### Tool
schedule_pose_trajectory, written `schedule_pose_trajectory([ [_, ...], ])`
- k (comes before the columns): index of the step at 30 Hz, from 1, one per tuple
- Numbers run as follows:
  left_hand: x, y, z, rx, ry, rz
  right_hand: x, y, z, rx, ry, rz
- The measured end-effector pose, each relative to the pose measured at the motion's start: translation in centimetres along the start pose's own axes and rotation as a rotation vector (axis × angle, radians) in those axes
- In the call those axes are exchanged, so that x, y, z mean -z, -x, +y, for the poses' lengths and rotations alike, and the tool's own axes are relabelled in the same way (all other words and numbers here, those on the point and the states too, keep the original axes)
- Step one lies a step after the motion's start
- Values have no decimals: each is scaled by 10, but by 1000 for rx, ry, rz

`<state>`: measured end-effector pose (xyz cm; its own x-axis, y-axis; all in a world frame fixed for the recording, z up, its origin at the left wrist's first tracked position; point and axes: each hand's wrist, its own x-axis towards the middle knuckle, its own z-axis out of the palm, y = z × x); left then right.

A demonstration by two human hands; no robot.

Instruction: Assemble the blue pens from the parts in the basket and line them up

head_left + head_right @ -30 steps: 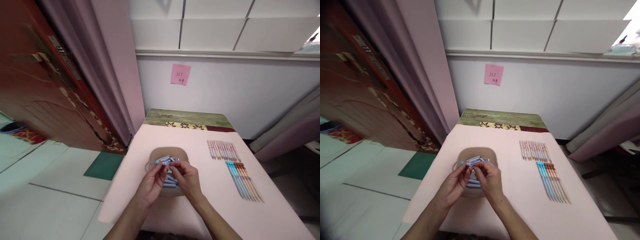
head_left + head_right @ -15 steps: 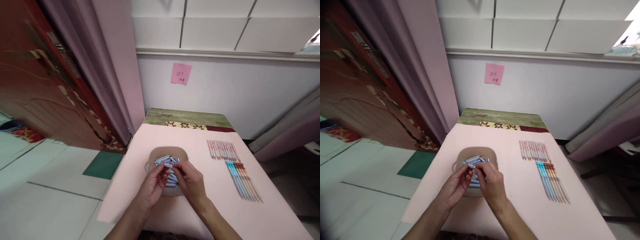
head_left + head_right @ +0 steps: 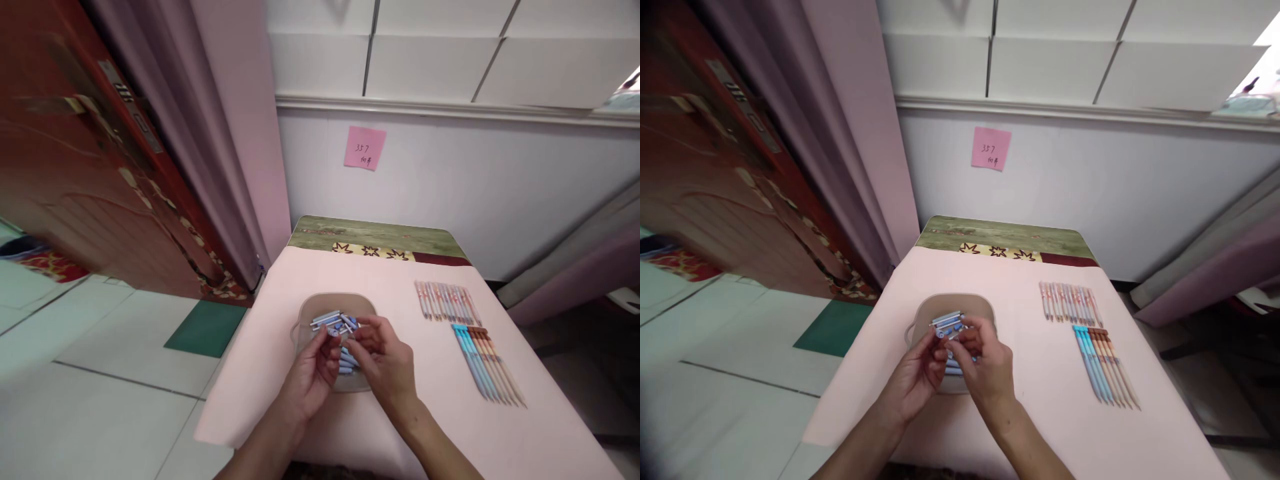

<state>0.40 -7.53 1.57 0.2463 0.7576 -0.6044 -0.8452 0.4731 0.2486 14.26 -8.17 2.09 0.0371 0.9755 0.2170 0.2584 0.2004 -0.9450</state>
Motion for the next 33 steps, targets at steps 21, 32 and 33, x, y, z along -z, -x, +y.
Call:
schedule_pose_trajectory([
  [21, 3, 2, -6, -58, -64, -24, 4, 0, -15, -137, -150, -170],
  [32, 6, 2, -13, -112, -138, 2, 2, -2, -12, -109, -37, -165],
  [33, 6, 2, -13, -104, -139, 3, 1, -3, -10, -119, -36, -159],
])
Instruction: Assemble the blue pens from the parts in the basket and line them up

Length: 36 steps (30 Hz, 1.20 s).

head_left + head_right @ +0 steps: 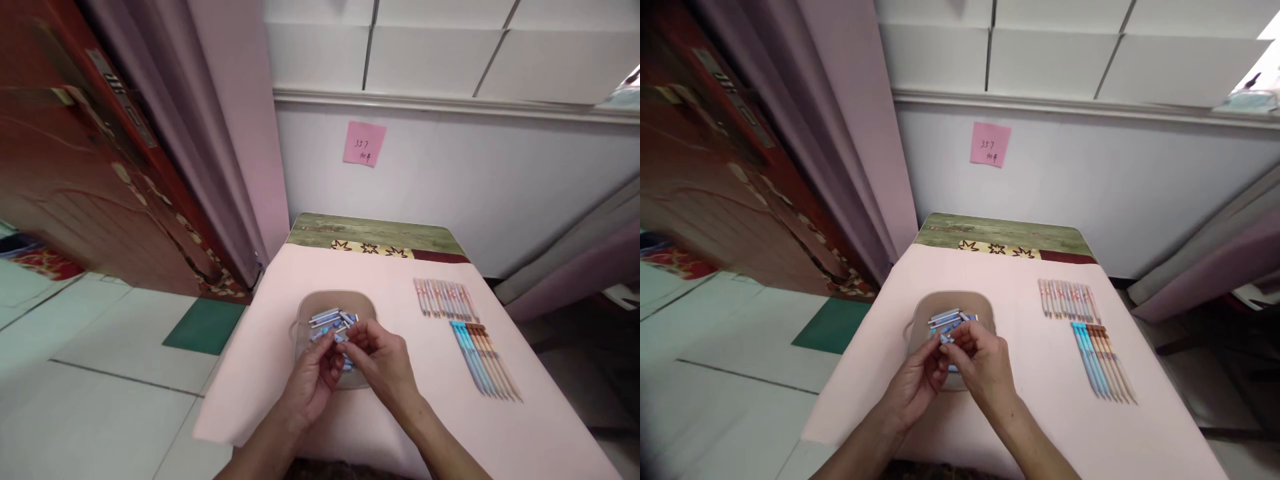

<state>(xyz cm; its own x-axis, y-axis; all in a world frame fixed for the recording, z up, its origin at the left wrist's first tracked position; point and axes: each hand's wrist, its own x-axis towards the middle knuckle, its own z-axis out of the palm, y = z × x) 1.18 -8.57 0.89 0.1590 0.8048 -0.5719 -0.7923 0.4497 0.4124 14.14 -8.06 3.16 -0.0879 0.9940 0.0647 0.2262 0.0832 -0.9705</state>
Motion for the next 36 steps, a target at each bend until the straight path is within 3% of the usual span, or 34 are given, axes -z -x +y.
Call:
schedule_pose_trajectory([
  [4, 0, -2, 10, 78, 47, -11, 2, -8, 9, -89, -157, 32],
  [8, 4, -5, 33, 46, 193, -8, 17, -15, 18, -92, -256, 95],
  [10, 6, -5, 42, 50, 222, 1, 25, -17, 22, -60, -131, 112],
  [15, 8, -3, 56, 25, 215, 37, 37, -22, 37, 76, 469, 158],
  [18, 11, -2, 60, 26, 199, 40, 39, -25, 48, 142, 705, 142],
  [26, 20, -3, 68, -31, 248, 43, 34, -33, 50, 28, 944, 11],
  [31, 17, -2, 65, -48, 213, 42, 8, -44, 53, -95, 1104, -198],
  [36, 12, 2, 59, -71, 148, 82, -15, -53, 67, -141, 1106, -246],
])
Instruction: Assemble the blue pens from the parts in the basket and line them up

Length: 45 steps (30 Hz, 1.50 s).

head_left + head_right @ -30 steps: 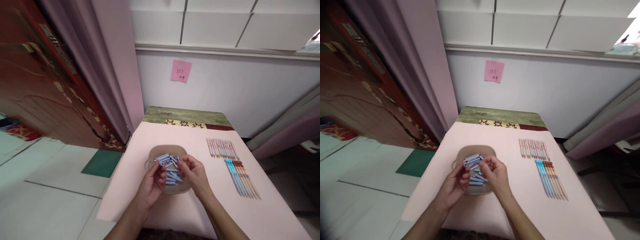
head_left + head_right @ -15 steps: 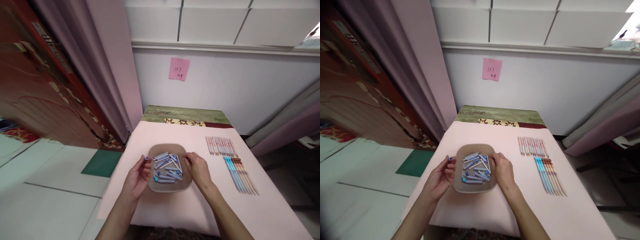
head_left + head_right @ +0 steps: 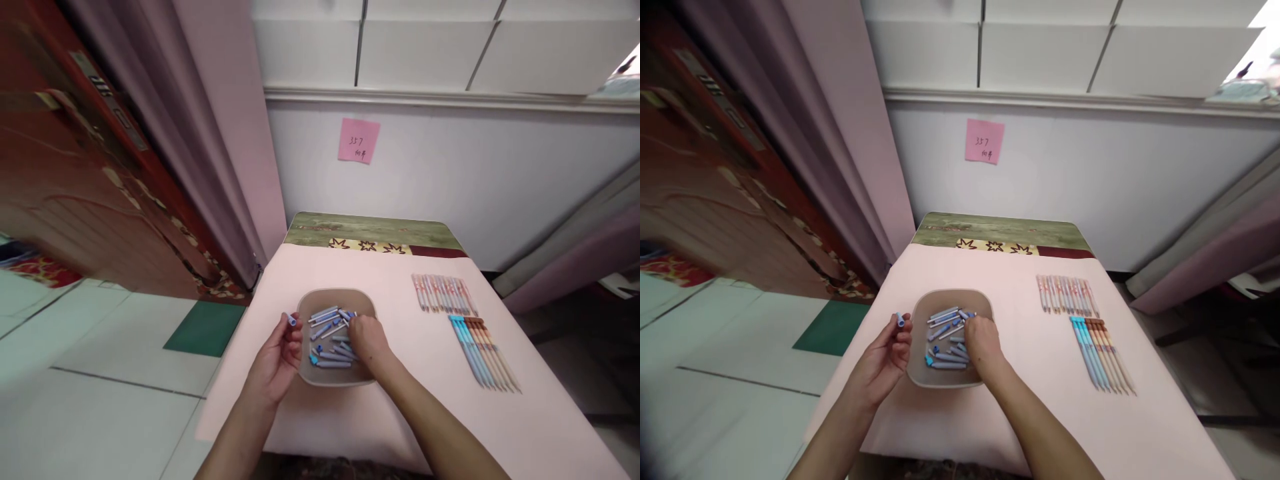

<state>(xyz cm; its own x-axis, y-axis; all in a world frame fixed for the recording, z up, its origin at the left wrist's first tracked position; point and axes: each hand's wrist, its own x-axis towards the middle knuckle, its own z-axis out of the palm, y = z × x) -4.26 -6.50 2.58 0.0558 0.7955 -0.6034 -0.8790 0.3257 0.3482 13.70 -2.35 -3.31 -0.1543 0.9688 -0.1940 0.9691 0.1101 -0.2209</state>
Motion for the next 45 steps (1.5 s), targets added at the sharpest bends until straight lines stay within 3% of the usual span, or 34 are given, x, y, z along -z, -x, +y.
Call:
schedule_pose_trajectory([
  [9, 2, -3, -4, -13, -51, 30, 21, 7, 10, 24, -216, 67],
  [11, 2, -5, -9, -11, -64, 19, 25, 14, 15, 51, -447, 89],
  [15, 0, -6, -24, 60, -99, 1, 28, 27, 15, 31, -1190, 114],
  [18, -1, -5, -33, 124, -117, 1, 34, 36, 10, 22, -1441, 110],
  [27, 0, 2, -47, 106, -176, -8, 49, 61, -1, 132, -1559, 221],
  [32, -1, 3, -47, 97, -181, -37, 46, 64, 3, 89, -1485, 202],
  [39, -7, 4, -29, -21, -149, 13, 52, 64, 6, 54, -1521, 408],
  [45, -9, 7, -36, 24, -71, 44, 44, 80, -7, 198, -1463, 456],
])
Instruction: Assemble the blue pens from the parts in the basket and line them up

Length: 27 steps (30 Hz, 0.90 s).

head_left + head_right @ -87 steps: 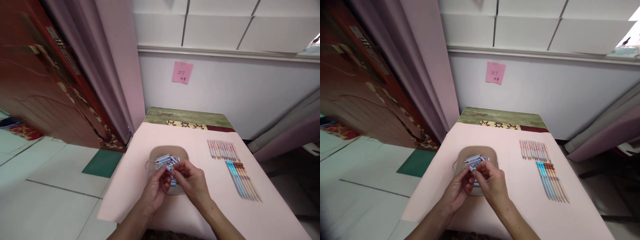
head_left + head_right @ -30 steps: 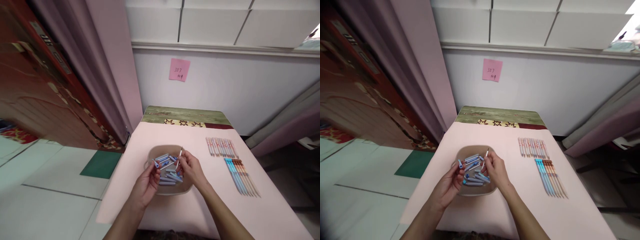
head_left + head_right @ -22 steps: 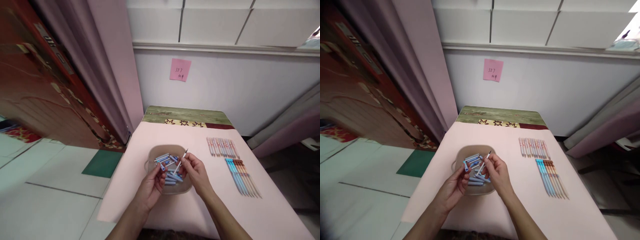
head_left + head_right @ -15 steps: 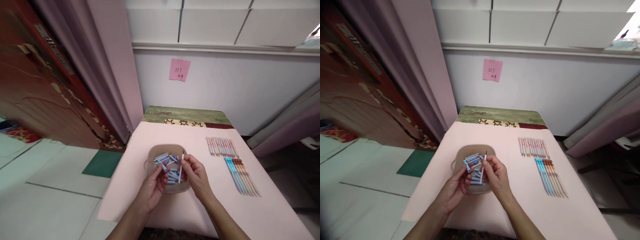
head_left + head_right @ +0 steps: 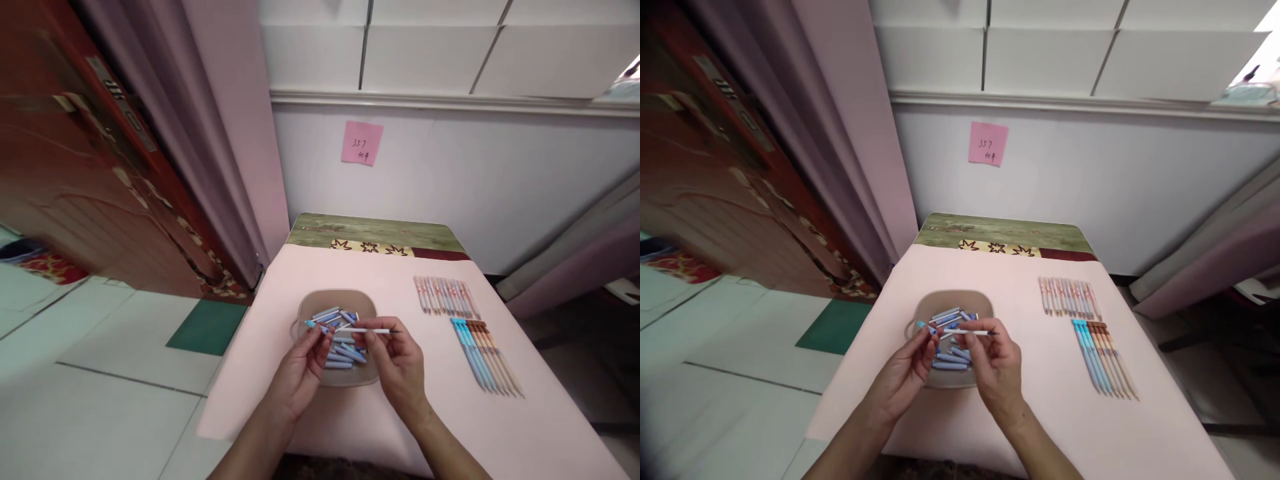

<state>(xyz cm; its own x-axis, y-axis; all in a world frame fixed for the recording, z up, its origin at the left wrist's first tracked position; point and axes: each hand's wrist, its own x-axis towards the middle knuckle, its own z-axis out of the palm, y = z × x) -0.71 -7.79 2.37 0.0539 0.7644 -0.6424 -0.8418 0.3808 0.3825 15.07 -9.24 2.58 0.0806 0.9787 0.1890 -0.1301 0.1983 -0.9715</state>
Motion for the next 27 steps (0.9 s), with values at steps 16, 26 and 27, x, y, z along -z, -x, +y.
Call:
schedule_pose_trajectory([
  [16, 8, 3, -12, 28, -65, -87, -3, 8, 18, 372, 377, -74],
  [26, 6, 3, -10, -4, -35, -91, 2, 6, 22, 452, 482, -110],
  [27, 6, 3, -10, 0, -34, -92, 2, 6, 23, 458, 480, -117],
])
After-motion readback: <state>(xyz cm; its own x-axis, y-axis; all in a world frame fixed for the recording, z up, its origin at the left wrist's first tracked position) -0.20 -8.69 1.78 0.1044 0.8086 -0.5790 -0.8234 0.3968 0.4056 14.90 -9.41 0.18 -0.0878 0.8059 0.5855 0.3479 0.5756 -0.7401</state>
